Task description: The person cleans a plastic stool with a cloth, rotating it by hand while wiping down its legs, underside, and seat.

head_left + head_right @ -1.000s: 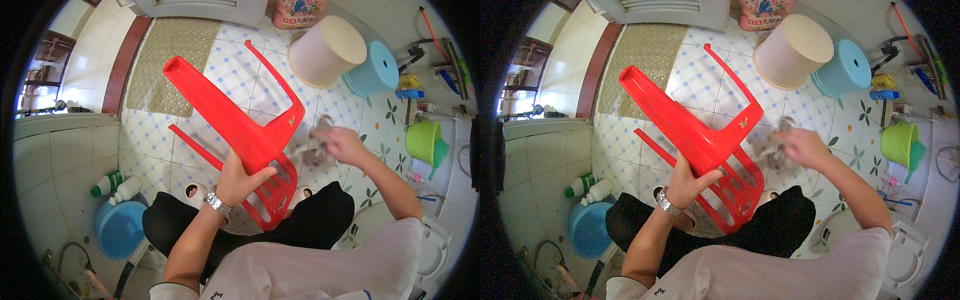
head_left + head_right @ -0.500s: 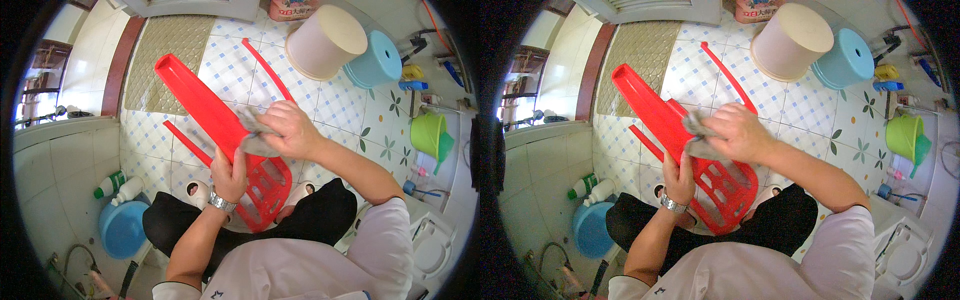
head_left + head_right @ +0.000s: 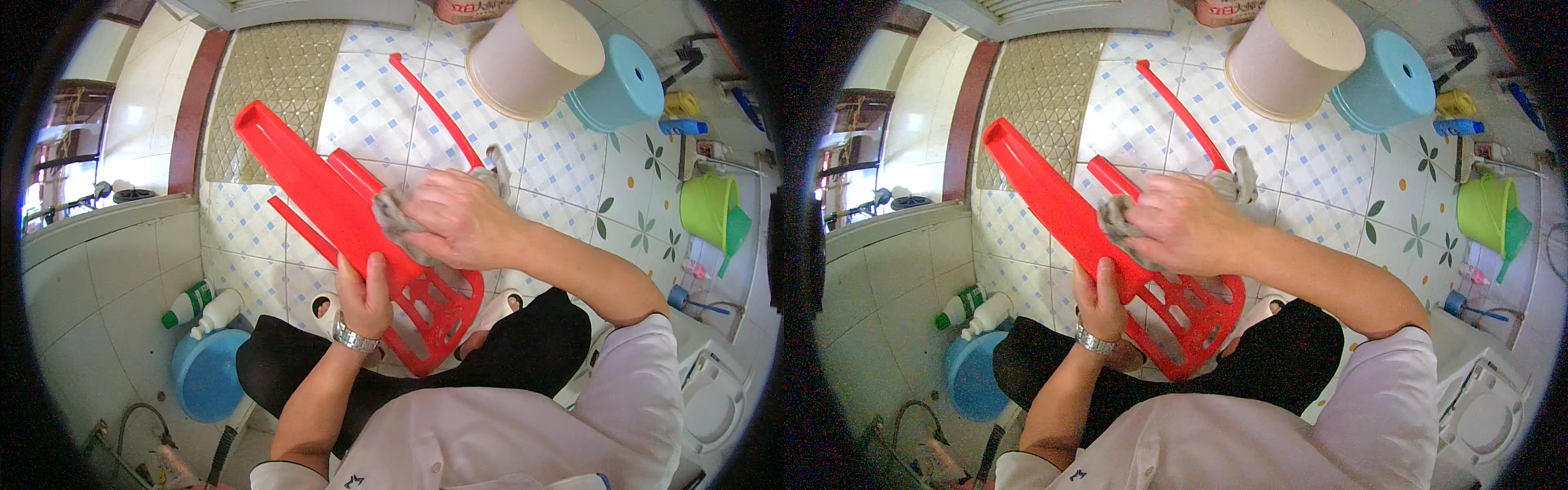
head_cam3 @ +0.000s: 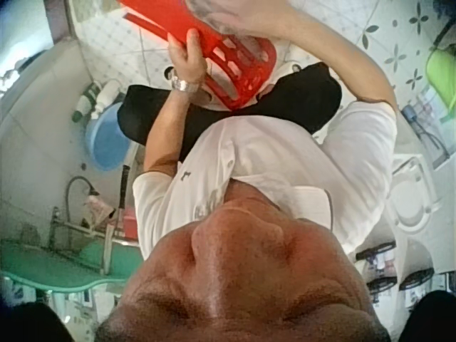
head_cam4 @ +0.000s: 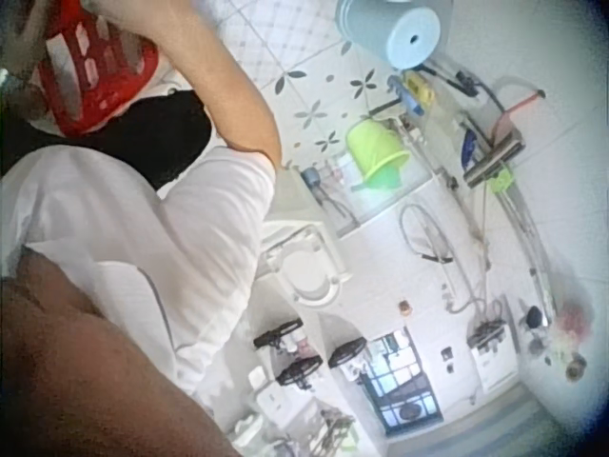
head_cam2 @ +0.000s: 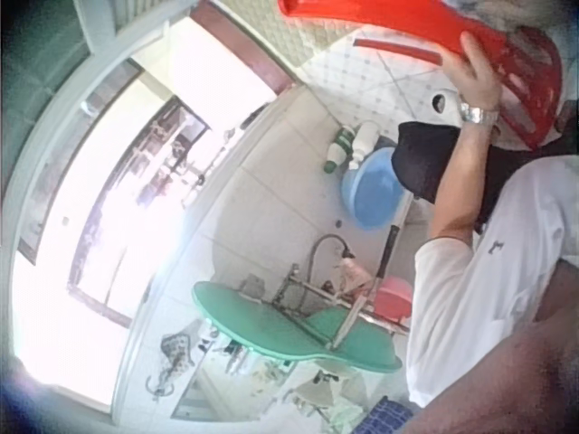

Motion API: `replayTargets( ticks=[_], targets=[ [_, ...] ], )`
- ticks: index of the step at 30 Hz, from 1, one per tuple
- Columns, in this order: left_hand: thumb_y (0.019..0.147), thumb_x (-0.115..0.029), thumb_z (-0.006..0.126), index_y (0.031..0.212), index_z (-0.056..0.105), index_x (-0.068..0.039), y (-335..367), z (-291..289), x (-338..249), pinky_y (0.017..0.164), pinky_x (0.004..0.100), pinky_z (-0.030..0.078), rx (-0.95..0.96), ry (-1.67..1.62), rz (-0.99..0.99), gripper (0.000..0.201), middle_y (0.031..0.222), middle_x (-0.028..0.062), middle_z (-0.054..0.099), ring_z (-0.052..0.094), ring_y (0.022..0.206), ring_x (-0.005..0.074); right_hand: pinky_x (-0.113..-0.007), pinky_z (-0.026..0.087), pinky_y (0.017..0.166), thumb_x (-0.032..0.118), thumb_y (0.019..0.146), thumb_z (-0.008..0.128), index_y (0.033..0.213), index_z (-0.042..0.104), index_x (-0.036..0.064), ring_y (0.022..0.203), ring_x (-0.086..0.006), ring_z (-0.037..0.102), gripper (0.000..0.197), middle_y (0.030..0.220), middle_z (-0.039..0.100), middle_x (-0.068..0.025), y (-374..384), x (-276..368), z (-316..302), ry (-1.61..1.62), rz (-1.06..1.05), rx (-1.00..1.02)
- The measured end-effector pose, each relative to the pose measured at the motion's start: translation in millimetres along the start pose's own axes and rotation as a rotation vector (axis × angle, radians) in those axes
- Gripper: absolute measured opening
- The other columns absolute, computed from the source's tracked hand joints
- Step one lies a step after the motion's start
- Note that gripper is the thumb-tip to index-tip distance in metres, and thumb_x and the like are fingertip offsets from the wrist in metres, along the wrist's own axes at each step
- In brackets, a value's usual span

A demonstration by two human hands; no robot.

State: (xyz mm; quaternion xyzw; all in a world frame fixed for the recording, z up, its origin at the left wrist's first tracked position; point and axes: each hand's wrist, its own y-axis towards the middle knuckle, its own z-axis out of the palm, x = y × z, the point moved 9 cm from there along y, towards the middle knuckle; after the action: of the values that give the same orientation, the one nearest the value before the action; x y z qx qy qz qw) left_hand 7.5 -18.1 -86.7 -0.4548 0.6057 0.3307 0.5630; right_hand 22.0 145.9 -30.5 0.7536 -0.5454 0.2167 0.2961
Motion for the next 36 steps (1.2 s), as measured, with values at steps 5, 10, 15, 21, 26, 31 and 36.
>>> replayTargets(
  ticks=[5, 10, 15, 21, 26, 31, 36],
  targets=[
    [0.097, -0.013, 0.056, 0.110, 0.057, 0.005, -1, -3, 6, 0.065, 0.0367, 0.050, 0.020, 0.091, 0.049, 0.023, 0.088, 0.0176, 0.069, 0.067, 0.074, 0.0272, -0.042, 0.049, 0.076, 0.022, 0.085, 0.067, 0.077, 0.058, 0.0042, 0.082, -0.0318, 0.057, 0.021, 0.080, 0.060, -0.0123, -36, -69, -9, 0.019, -0.056, -0.085],
    [0.093, -0.012, 0.059, 0.106, 0.060, 0.004, -1, 10, -20, 0.061, 0.0397, 0.051, 0.050, 0.127, 0.074, 0.020, 0.081, 0.0185, 0.068, 0.068, 0.069, 0.0342, -0.043, 0.048, 0.082, 0.011, 0.084, 0.064, 0.098, 0.062, -0.0040, 0.096, -0.0369, 0.057, 0.020, 0.091, 0.060, -0.0178, -67, -98, -21, -0.100, 0.203, -0.144],
    [0.085, -0.010, 0.065, 0.104, 0.062, 0.002, -19, 21, -52, 0.059, 0.0430, 0.050, 0.231, 0.239, 0.280, 0.023, 0.079, 0.0194, 0.064, 0.062, 0.066, 0.0418, -0.039, 0.049, 0.089, 0.019, 0.099, 0.051, 0.114, 0.061, -0.0040, 0.102, -0.0257, 0.061, 0.029, 0.107, 0.067, -0.0131, -127, -93, -66, 0.110, 0.474, -0.507],
    [0.075, -0.014, 0.067, 0.095, 0.071, -0.003, -29, 39, -92, 0.074, 0.0434, 0.054, 0.446, 0.212, 0.449, 0.024, 0.097, 0.0194, 0.071, 0.069, 0.082, 0.0386, -0.030, 0.047, 0.090, 0.030, 0.106, 0.039, 0.119, 0.060, -0.0037, 0.100, -0.0167, 0.060, 0.042, 0.112, 0.064, -0.0107, -198, -108, -97, 0.551, 0.826, -0.974],
    [0.075, -0.017, 0.066, 0.094, 0.073, -0.005, -33, 35, -97, 0.079, 0.0430, 0.053, 0.384, 0.216, 0.452, 0.024, 0.097, 0.0155, 0.072, 0.068, 0.088, 0.0359, -0.031, 0.046, 0.089, 0.030, 0.106, 0.040, 0.118, 0.060, -0.0029, 0.097, -0.0157, 0.059, 0.041, 0.113, 0.064, -0.0101, -210, -101, -108, 0.529, 0.797, -0.918],
    [0.084, -0.020, 0.059, 0.122, 0.052, 0.002, -49, 25, -78, 0.078, 0.0415, 0.051, 0.582, 0.133, 0.458, 0.045, 0.096, 0.0169, 0.059, 0.060, 0.084, 0.0294, -0.031, 0.047, 0.089, 0.026, 0.106, 0.038, 0.121, 0.059, -0.0036, 0.097, -0.0159, 0.061, 0.039, 0.112, 0.066, -0.0103, -196, -79, -116, 0.435, 0.755, -0.898],
    [0.086, -0.019, 0.058, 0.125, 0.048, 0.002, -46, 18, -79, 0.073, 0.0404, 0.050, 0.585, 0.138, 0.505, 0.045, 0.093, 0.0159, 0.056, 0.058, 0.080, 0.0276, -0.032, 0.046, 0.096, 0.024, 0.105, 0.039, 0.130, 0.055, -0.0049, 0.108, -0.0171, 0.060, 0.041, 0.122, 0.064, -0.0129, -194, -75, -111, 0.529, 0.720, -0.865]
  ],
)
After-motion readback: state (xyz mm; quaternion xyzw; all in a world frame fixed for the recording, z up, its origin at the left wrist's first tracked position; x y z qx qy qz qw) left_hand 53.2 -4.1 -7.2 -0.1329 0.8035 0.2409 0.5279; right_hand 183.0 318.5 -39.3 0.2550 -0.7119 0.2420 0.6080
